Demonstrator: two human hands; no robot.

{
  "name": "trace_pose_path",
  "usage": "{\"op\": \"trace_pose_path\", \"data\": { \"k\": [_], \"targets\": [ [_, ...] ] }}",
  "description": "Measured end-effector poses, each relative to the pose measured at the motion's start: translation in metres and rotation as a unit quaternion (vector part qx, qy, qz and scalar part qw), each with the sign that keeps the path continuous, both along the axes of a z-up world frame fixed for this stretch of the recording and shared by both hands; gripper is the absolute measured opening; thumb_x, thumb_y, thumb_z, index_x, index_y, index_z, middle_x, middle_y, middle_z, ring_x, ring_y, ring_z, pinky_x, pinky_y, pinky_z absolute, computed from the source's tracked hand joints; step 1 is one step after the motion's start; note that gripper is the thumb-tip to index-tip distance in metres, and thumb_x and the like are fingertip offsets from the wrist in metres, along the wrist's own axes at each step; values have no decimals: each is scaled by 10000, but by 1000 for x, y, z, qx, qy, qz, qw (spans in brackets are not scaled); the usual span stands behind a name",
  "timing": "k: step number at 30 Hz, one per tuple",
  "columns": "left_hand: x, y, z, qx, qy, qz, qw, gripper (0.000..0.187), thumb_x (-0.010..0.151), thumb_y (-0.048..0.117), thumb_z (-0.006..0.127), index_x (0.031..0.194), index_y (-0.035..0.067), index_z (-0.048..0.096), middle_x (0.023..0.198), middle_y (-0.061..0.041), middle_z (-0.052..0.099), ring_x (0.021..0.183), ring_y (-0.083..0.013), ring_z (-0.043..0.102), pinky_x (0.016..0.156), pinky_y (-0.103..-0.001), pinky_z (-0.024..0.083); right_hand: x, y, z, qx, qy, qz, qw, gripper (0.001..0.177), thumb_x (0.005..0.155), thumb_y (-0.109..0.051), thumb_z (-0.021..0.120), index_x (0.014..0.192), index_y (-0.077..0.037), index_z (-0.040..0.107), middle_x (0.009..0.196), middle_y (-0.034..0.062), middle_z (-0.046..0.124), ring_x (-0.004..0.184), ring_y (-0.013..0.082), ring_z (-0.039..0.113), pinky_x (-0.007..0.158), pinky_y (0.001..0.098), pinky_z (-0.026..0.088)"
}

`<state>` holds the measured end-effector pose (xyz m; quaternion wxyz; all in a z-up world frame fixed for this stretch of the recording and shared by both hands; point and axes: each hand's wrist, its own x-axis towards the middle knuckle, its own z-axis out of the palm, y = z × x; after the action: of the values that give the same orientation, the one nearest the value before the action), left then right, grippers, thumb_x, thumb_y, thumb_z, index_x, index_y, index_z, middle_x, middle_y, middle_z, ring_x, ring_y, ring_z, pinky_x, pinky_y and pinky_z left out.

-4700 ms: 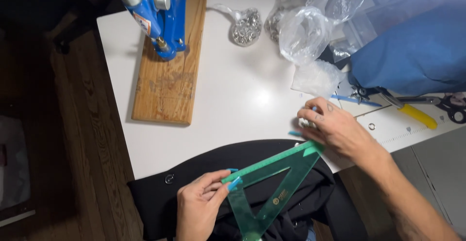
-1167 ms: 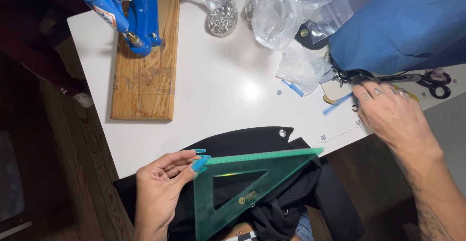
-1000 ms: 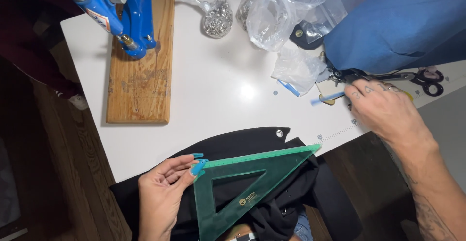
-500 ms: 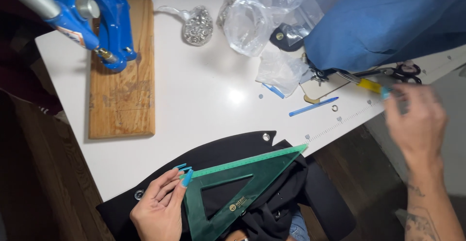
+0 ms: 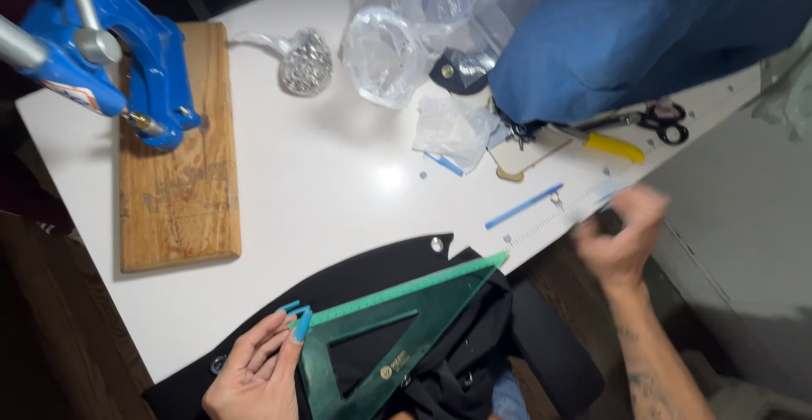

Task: Measuring and marking a piece of black leather for hardware placement using a triangular ruler and marking tool

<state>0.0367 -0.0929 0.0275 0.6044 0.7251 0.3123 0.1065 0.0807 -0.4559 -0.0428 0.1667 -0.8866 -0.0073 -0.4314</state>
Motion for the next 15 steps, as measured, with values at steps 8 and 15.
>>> {"op": "trace_pose_path", "data": {
  "k": [8,15],
  "targets": [
    [-3,2,-8,5,-30,-4,1000,248,679,-73,651,924,-77,610,833,-172,639,764,-191,635,758,-228,523,21,13,16,15,162,121,979,293,737,-111,714,955,14,564,947,139,478,650,142,433,526,235,411],
    [-2,-7,4,1,-3,8,1000,212,697,-60,645,906,-71,614,818,-167,642,729,-174,621,739,-223,509,31,4,32,81,102,113,985,225,785,49,677,973,83,559,961,209,468,742,241,554,719,305,518]
  ]
}}
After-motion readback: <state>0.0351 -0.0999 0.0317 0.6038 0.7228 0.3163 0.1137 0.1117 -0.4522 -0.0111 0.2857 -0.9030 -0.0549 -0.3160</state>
